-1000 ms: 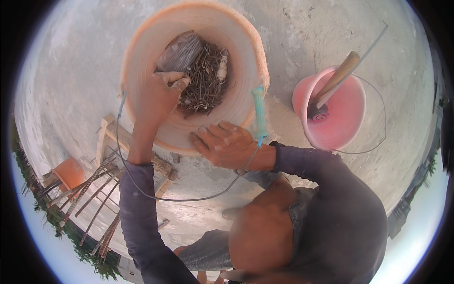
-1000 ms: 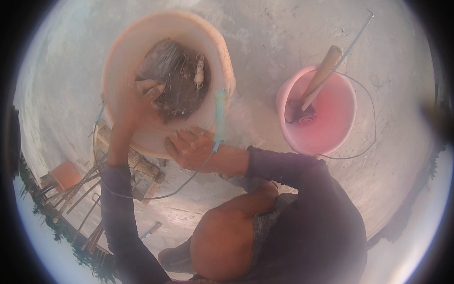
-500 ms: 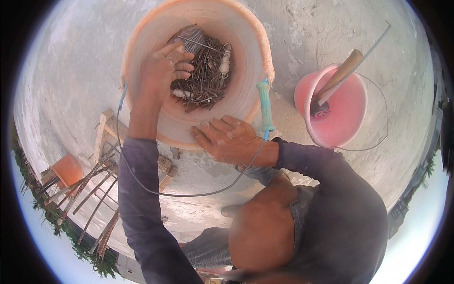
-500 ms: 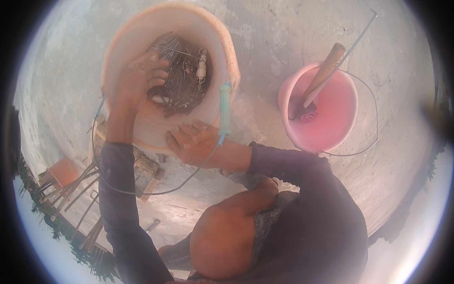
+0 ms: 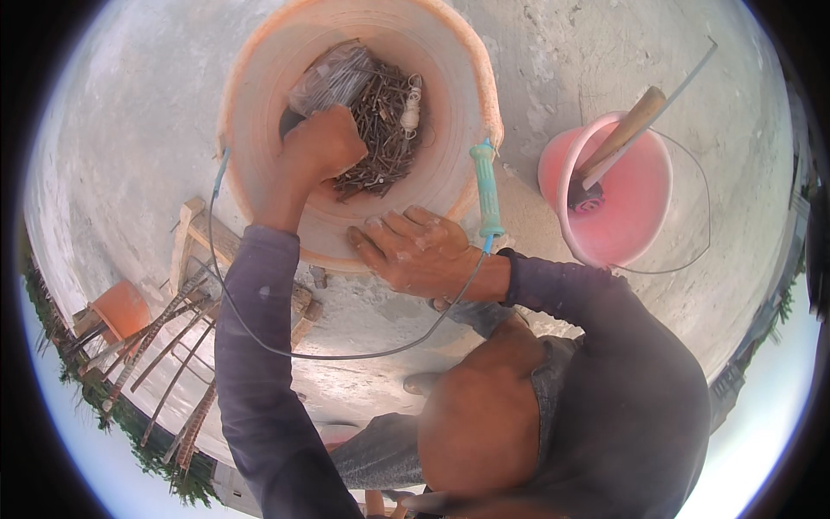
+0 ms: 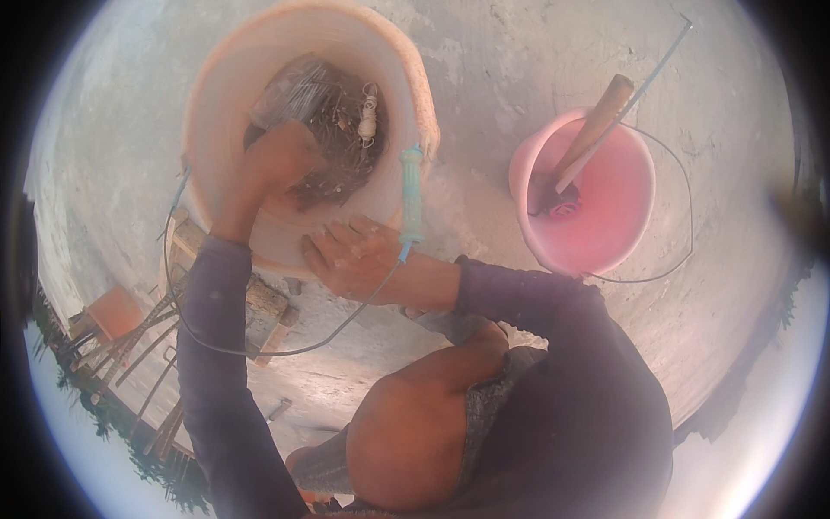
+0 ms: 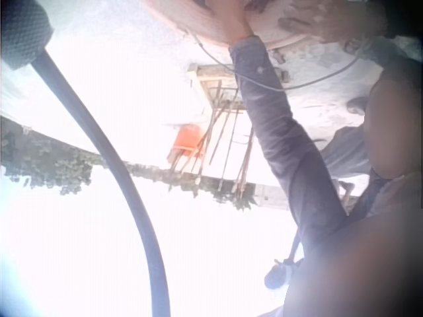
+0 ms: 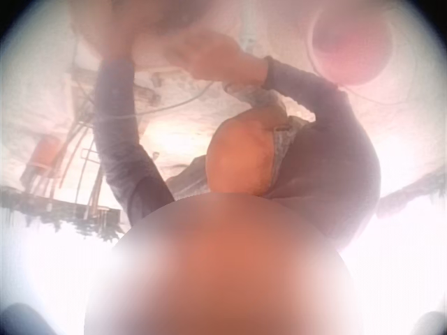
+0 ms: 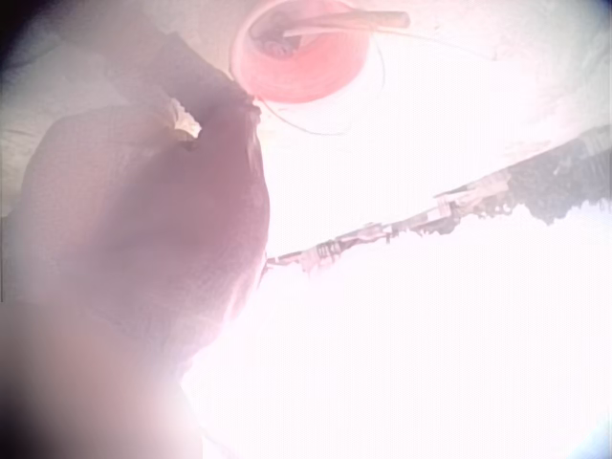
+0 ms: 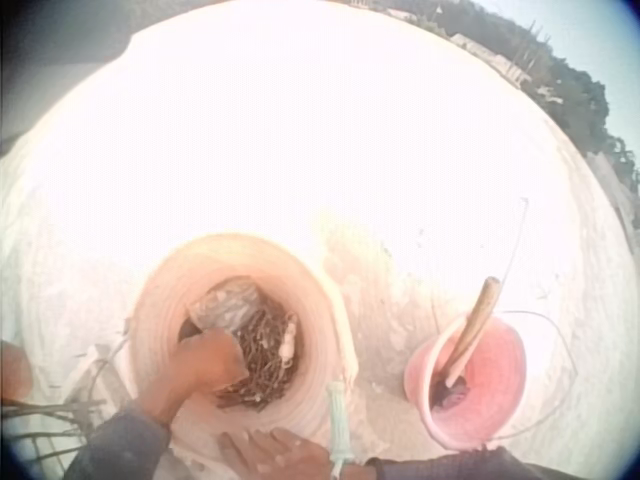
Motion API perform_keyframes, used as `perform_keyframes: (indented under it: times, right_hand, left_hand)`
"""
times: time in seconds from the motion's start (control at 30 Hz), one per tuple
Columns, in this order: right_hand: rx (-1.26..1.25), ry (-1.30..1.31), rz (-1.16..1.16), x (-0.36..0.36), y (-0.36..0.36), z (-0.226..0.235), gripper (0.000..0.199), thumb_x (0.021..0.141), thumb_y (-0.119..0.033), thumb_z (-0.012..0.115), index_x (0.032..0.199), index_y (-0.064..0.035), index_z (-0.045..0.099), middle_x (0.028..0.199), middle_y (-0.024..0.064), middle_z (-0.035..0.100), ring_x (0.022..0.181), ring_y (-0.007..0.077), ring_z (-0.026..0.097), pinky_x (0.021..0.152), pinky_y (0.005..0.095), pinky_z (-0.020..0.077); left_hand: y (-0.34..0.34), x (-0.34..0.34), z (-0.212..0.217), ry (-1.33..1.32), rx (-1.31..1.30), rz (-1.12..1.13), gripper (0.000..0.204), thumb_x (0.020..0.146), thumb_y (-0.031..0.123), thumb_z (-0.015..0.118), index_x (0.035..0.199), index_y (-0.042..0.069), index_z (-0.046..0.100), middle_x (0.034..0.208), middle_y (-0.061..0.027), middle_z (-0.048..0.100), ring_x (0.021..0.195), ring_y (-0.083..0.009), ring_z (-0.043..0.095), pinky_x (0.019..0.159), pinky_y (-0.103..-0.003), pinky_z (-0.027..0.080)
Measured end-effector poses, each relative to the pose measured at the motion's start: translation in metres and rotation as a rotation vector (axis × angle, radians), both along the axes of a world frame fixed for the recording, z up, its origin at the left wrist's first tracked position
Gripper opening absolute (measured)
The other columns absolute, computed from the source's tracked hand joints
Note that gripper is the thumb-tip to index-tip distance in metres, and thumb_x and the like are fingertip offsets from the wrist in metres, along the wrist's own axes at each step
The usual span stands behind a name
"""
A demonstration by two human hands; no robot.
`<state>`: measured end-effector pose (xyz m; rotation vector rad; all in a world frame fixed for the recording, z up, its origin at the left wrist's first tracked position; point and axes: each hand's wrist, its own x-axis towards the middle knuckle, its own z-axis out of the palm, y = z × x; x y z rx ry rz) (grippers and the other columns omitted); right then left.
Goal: The person measures a wooden formwork frame around vertical rebar, then hammers nails into the frame to secure it. They retrieve additional nails from a bucket and continue fastening the frame. The person also walks across the rooftop and picks up a saw and a piece of wood.
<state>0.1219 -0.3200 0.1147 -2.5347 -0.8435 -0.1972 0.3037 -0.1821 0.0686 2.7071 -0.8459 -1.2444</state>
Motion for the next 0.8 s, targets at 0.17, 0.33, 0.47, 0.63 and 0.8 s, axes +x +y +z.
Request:
perform_keyframes:
  times: [0.17,0.33,0.47,0.63,0.8]
  right_hand:
    - [0.007,-0.018,-0.001,0.001,-0.001,0.000,0.037,0.075,-0.020,0.063,0.108,-0.0060,0.072,0.097,0.0033,0.067,0.080,0.0145,0.064,0.065,0.0259,0.0480]
    - [0.013,0.009,0.010,0.001,-0.001,0.000,0.037,0.075,-0.020,0.063,0.108,-0.0051,0.072,0.096,0.0044,0.067,0.081,0.0151,0.065,0.064,0.0266,0.0484]
    - [0.021,0.004,0.005,0.001,-0.001,0.000,0.037,0.075,-0.020,0.063,0.108,-0.0048,0.072,0.094,0.0038,0.066,0.078,0.0150,0.064,0.063,0.0271,0.0478]
    - [0.027,-0.040,-0.009,0.001,0.001,-0.001,0.037,0.075,-0.020,0.063,0.107,-0.0048,0.071,0.092,0.0033,0.065,0.076,0.0146,0.062,0.061,0.0271,0.0464]
    - [0.056,-0.070,-0.046,0.000,0.004,-0.003,0.033,0.072,-0.019,0.064,0.100,-0.0045,0.071,0.083,0.0029,0.064,0.075,0.0151,0.063,0.058,0.0282,0.0448]
  left_hand:
    - [0.018,0.016,0.036,0.115,-0.464,0.425,0.014,0.085,0.011,0.069,0.092,0.001,0.075,0.085,-0.0074,0.071,0.070,-0.0192,0.066,0.062,-0.034,0.053]
    - [0.010,0.015,0.070,0.351,-0.408,0.762,0.021,0.090,0.009,0.067,0.109,-0.001,0.072,0.087,-0.0051,0.069,0.070,-0.0119,0.063,0.060,-0.029,0.054]
    - [0.006,0.002,0.071,0.400,-0.472,0.803,0.027,0.090,0.008,0.069,0.114,-0.004,0.070,0.088,-0.0079,0.069,0.071,-0.0128,0.064,0.064,-0.026,0.056]
    - [0.013,-0.004,0.068,0.456,-0.489,0.787,0.036,0.088,0.005,0.069,0.122,-0.004,0.065,0.089,-0.0087,0.069,0.071,-0.0143,0.065,0.066,-0.026,0.057]
    - [0.016,-0.015,0.080,0.488,-0.629,0.827,0.052,0.088,0.004,0.068,0.138,-0.002,0.051,0.089,-0.0091,0.068,0.073,-0.0151,0.066,0.069,-0.028,0.058]
